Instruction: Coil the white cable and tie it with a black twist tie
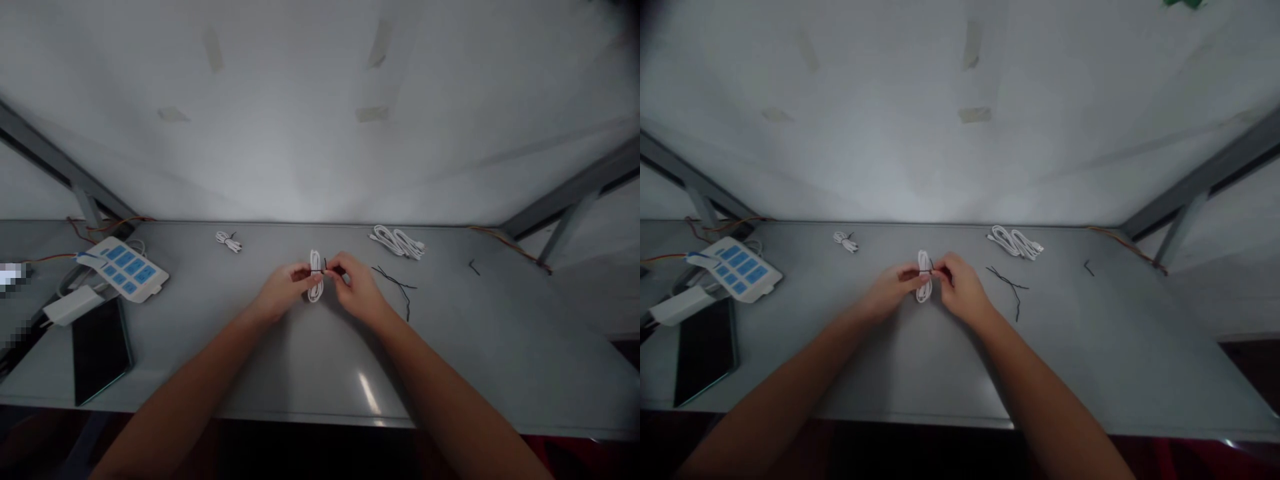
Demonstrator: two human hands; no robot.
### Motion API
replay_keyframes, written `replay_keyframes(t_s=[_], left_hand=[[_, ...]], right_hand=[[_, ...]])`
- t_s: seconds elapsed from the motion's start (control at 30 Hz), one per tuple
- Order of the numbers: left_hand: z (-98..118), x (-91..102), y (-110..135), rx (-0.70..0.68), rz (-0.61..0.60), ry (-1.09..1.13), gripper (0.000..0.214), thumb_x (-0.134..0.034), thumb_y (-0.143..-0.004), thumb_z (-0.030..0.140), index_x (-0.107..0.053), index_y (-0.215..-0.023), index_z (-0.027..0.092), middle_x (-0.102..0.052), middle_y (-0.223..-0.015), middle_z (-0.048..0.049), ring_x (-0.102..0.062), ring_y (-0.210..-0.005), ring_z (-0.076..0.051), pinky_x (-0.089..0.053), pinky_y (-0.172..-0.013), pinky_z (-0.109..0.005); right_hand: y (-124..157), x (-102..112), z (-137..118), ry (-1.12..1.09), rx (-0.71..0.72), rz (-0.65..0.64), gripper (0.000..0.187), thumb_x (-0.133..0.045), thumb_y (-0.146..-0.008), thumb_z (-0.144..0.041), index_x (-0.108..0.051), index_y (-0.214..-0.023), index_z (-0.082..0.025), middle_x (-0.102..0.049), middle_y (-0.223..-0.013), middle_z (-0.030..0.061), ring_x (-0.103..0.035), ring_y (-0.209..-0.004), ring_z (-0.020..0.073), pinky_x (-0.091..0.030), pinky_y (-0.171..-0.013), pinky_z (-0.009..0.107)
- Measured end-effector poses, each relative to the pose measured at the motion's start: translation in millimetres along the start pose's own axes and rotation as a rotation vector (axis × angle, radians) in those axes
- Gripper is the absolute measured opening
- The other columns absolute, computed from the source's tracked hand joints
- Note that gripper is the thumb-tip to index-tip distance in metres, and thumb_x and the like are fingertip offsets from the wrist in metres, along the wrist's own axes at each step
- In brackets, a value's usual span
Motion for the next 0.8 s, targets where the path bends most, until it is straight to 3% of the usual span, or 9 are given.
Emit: replay_keyframes(t_s=[0.13,0.2,0.33,0.43,0.57,0.7,0.8], left_hand=[[3.9,0.5,2.8,-0.32,0.183,-0.289,0.013,-0.07,-0.087,0.023,-0.077,-0.098,0.021,-0.068,-0.094,-0.0046,-0.065,-0.088,-0.018,-0.054,-0.08,-0.031],[4.6,-0.2,4.7,-0.458,0.213,-0.392,0.021,-0.063,-0.089,0.012,-0.078,-0.097,0.023,-0.069,-0.101,-0.0055,-0.067,-0.097,-0.019,-0.055,-0.091,-0.036],[5.6,-0.8,8.1,-0.644,0.206,-0.444,0.031,-0.055,-0.091,0.005,-0.079,-0.087,0.024,-0.065,-0.125,-0.0082,-0.065,-0.117,-0.021,-0.055,-0.101,-0.042],[3.8,-0.1,6.3,-0.617,0.196,-0.438,0.031,-0.055,-0.09,0.004,-0.08,-0.085,0.022,-0.057,-0.138,-0.0104,-0.061,-0.125,-0.023,-0.055,-0.103,-0.044],[-7.5,2.9,-4.1,-0.477,0.184,-0.332,0.023,-0.056,-0.092,0.01,-0.077,-0.094,0.019,-0.052,-0.141,-0.0152,-0.055,-0.135,-0.027,-0.056,-0.104,-0.046],[-19.9,11.7,-17.9,-0.46,0.19,-0.305,0.034,-0.051,-0.091,0.007,-0.07,-0.115,0.022,-0.045,-0.146,-0.0149,-0.051,-0.139,-0.026,-0.058,-0.102,-0.046],[-23.3,23.1,-25.8,-0.498,0.251,-0.47,0.046,-0.05,-0.086,0.003,-0.063,-0.126,0.022,-0.043,-0.149,-0.0148,-0.047,-0.143,-0.027,-0.05,-0.112,-0.051]], right_hand=[[-2.8,-9.2,16.5,-0.383,-0.378,-0.029,0.021,-0.066,-0.081,-0.041,-0.058,-0.077,-0.022,-0.059,-0.066,0.0003,-0.052,-0.061,0.0164,-0.041,-0.06,0.03],[-2.4,-12.9,19.7,-0.642,-0.52,-0.118,0.023,-0.07,-0.077,-0.041,-0.061,-0.075,-0.02,-0.06,-0.064,0.001,-0.053,-0.059,0.0153,-0.041,-0.057,0.029],[-0.6,-12.3,19.3,-0.864,-0.63,-0.245,0.016,-0.073,-0.074,-0.032,-0.066,-0.074,-0.017,-0.062,-0.067,0.0039,-0.057,-0.061,0.016,-0.049,-0.06,0.031],[-0.8,-12.8,21.7,-0.867,-0.625,-0.246,0.013,-0.071,-0.078,-0.029,-0.068,-0.076,-0.017,-0.064,-0.068,0.0057,-0.06,-0.063,0.0175,-0.053,-0.064,0.034],[-7.1,-15.5,34.3,-0.701,-0.544,-0.102,0.017,-0.069,-0.084,-0.035,-0.067,-0.082,-0.018,-0.067,-0.073,0.004,-0.065,-0.066,0.0172,-0.056,-0.071,0.034],[-14.7,-7.4,49.3,-0.211,-0.304,0.084,0.014,-0.056,-0.091,-0.027,-0.066,-0.099,-0.02,-0.074,-0.095,0.0066,-0.072,-0.089,0.0205,-0.057,-0.088,0.039],[-15.1,-1.9,54.4,0.17,-0.096,0.073,0.029,-0.051,-0.092,-0.02,-0.066,-0.117,-0.018,-0.072,-0.12,0.0133,-0.067,-0.114,0.0243,-0.051,-0.105,0.045]])
Point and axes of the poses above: each hand's wrist, its own y-axis away from the middle knuckle, its own x-axis out of the back of the hand, z = x × y, the point moved 2 cm from there along -y, towards the middle knuckle
